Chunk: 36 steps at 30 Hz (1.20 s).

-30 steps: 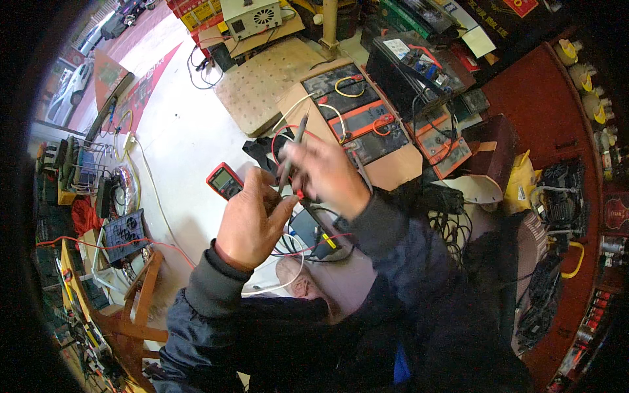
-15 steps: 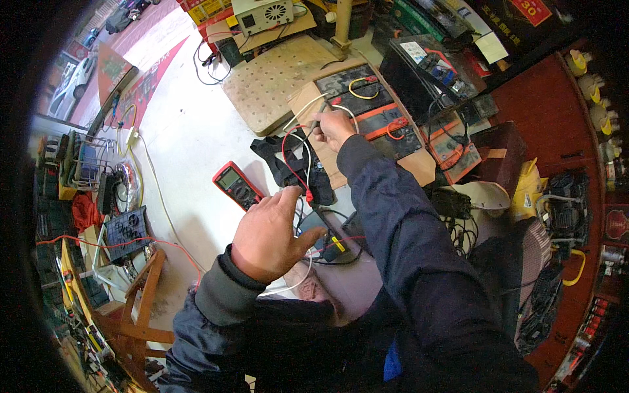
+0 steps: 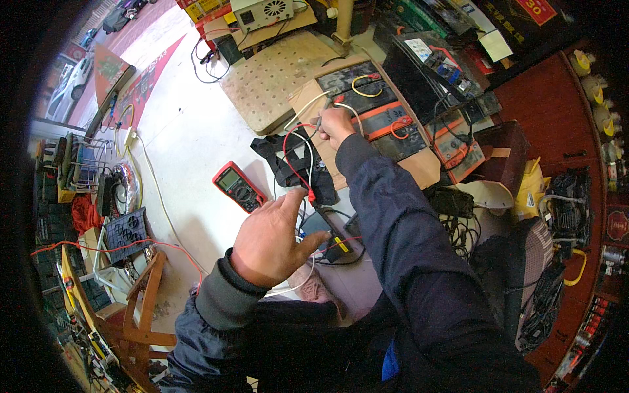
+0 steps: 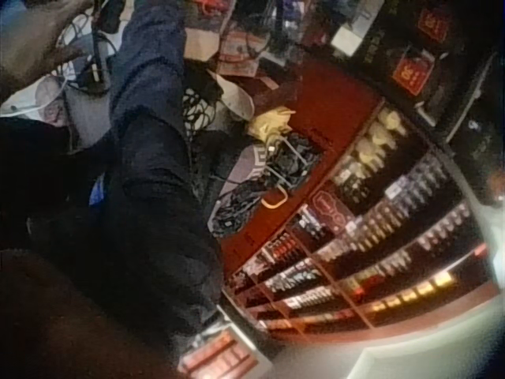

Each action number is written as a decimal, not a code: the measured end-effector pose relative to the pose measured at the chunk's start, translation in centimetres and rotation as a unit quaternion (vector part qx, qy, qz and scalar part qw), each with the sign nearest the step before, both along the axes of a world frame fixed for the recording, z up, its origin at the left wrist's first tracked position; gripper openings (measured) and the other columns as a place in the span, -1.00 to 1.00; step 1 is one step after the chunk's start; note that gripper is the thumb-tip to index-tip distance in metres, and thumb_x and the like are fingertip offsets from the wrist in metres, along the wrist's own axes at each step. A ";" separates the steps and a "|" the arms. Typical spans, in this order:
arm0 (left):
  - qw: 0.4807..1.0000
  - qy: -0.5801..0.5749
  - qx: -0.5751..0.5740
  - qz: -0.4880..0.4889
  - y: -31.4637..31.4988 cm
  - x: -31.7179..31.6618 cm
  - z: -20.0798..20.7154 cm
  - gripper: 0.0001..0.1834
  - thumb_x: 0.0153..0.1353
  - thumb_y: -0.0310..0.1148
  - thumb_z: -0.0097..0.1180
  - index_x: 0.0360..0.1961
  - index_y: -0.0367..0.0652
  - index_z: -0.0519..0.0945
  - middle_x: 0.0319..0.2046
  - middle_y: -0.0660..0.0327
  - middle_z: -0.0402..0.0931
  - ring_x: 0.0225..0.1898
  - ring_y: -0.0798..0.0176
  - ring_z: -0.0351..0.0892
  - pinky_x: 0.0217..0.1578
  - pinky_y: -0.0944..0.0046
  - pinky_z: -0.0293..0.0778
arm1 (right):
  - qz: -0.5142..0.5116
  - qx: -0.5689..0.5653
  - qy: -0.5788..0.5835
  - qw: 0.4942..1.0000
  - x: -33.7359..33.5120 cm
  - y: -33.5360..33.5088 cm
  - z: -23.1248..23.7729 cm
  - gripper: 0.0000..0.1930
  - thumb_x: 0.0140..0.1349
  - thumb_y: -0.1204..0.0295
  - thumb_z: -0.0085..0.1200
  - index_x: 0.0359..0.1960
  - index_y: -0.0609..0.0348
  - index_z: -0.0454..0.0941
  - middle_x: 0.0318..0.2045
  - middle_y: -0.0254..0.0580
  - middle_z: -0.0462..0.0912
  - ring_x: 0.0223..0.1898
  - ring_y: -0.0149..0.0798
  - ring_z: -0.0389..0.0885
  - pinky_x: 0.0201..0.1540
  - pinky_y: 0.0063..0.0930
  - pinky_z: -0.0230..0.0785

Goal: The person uses a multimeter to test a small cylindrical battery, then retrieves a black power bank from a cardboard box and connects it to a power source. The person continues to connect and test various cables and adapters on the floor.

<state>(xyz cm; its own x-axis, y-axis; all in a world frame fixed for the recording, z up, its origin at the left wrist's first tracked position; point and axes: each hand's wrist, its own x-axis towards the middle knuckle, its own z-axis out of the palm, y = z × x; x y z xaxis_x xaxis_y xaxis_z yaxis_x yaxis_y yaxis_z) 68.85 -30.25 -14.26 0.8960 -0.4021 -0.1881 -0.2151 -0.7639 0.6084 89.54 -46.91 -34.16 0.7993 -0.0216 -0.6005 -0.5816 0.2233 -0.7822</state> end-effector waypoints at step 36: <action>0.992 0.034 0.046 -0.111 -0.4 -1.6 -0.3 -0.46 0.20 -0.08 0.37 0.04 -0.24 0.56 -0.21 -0.02 0.65 -0.09 -0.15 0.67 -0.06 -0.06 0.58 | 0.132 -0.139 -0.155 0.969 -4.5 -3.8 5.9 -0.57 0.36 0.18 0.28 -0.06 0.40 0.60 -0.41 -0.22 0.66 -0.60 -0.46 0.56 -0.67 -0.59 0.25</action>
